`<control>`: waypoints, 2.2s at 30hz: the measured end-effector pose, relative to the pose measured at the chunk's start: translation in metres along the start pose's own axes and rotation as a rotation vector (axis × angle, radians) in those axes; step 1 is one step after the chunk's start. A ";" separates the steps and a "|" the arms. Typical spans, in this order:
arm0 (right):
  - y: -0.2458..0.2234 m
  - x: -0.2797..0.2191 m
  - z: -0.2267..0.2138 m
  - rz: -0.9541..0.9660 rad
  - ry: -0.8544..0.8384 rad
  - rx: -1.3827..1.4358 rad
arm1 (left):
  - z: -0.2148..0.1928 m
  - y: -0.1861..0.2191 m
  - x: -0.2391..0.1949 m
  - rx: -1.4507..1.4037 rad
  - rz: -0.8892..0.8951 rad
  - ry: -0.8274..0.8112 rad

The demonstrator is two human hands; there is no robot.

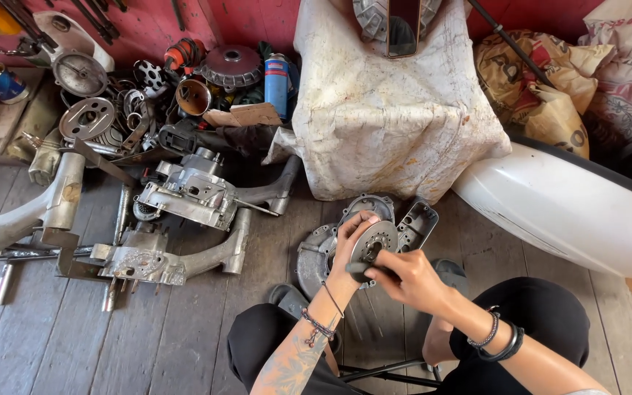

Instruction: Scraping a clutch hub and inspecting a piston assembly among various motorcycle engine components.

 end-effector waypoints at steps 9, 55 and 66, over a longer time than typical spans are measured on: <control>0.008 -0.001 -0.001 0.009 0.009 0.020 | -0.007 -0.009 0.007 -0.042 0.001 0.003; 0.004 0.022 -0.016 -0.003 -0.068 -0.016 | -0.011 0.005 -0.013 -0.096 -0.055 0.141; 0.020 0.011 -0.018 0.102 0.017 -0.003 | 0.008 0.012 -0.012 -0.079 -0.007 0.011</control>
Point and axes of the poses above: each hand's wrist, its own x-axis towards the middle knuckle, its own z-axis out of the palm, y = z × x, the point moved 8 cm from there along x, towards the middle knuckle, and after that the axes turned 10 degrees about -z, right-handed, at the moved point
